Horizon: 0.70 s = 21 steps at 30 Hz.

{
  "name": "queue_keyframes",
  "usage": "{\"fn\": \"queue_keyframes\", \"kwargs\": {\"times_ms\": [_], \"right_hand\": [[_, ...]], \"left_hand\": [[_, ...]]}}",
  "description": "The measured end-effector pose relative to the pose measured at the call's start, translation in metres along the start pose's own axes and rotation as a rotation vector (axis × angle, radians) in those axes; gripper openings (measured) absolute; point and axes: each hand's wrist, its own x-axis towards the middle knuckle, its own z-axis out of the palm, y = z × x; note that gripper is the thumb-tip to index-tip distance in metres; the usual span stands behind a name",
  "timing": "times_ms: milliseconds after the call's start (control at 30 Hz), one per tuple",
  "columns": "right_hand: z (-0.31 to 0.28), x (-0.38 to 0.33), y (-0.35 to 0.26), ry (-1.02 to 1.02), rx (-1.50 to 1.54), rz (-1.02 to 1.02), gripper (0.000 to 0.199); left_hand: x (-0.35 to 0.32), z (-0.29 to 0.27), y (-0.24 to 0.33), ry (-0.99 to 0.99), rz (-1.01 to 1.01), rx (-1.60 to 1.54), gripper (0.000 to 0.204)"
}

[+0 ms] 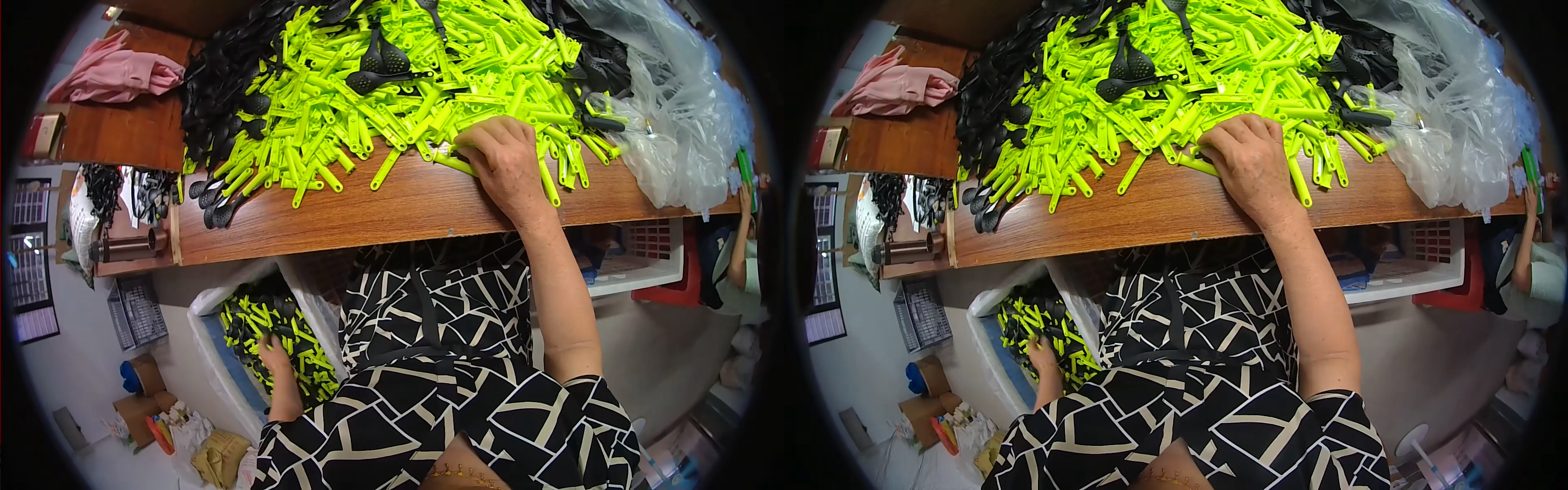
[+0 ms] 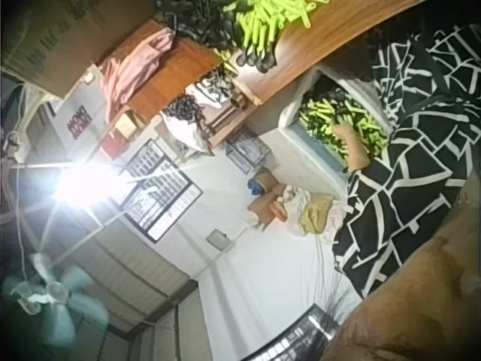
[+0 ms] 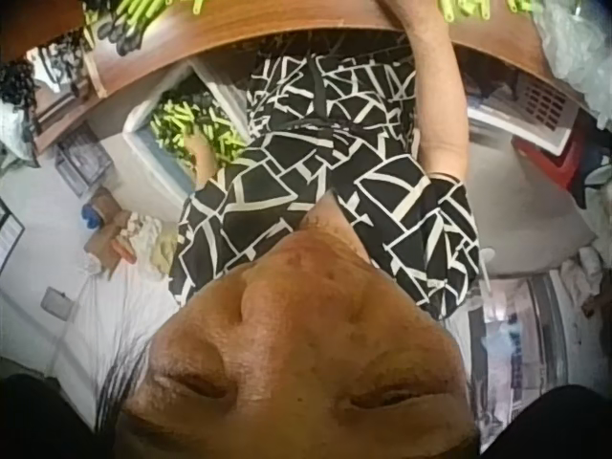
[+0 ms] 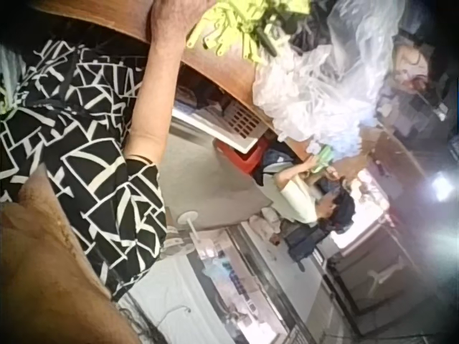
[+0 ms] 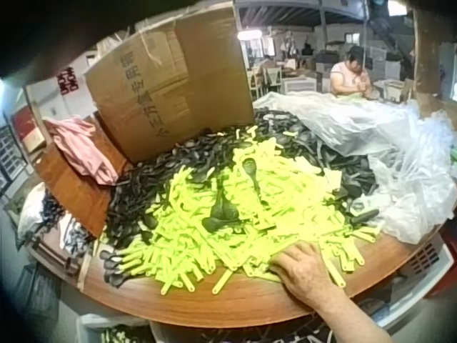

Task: The person assembles kitchen utensils by inserting black slotted spoon heads into neon green plastic handles. They pick up a spoon head and a handle, fit them together, and place the completed utensil into a white bin below the table. The process is repeated continuously throughout the video.

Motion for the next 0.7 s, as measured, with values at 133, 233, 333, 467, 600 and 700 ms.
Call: {"fn": "queue_keyframes", "kwargs": {"times_ms": [133, 233, 333, 467, 600, 700], "right_hand": [[-0.003, -0.003, 0.002, 0.101, 0.046, 0.015, 0.021], [0.001, 0.002, -0.002, 0.131, 0.068, -0.007, 0.021], [-0.007, -0.001, -0.006, 0.205, 0.097, -0.047, 0.022], [-0.007, -0.003, -0.009, 0.168, 0.251, -0.027, 0.024], [-0.006, -0.002, -0.006, 0.099, 0.259, -0.094, 0.029], [-0.008, -0.002, -0.006, 0.1, 0.292, -0.061, 0.029]], "left_hand": [[0.037, -0.034, 0.185, 0.217, 0.573, -0.34, 0.036], [0.03, -0.06, 0.296, 0.242, 0.967, -0.413, 0.031], [0.023, -0.074, 0.371, 0.353, 1.203, -0.243, 0.029], [0.056, -0.059, 0.422, 0.239, 1.267, -0.311, 0.026], [0.033, -0.043, 0.507, 0.161, 1.433, -0.234, 0.025], [-0.004, -0.025, 0.574, 0.085, 1.451, -0.261, 0.028]]}}
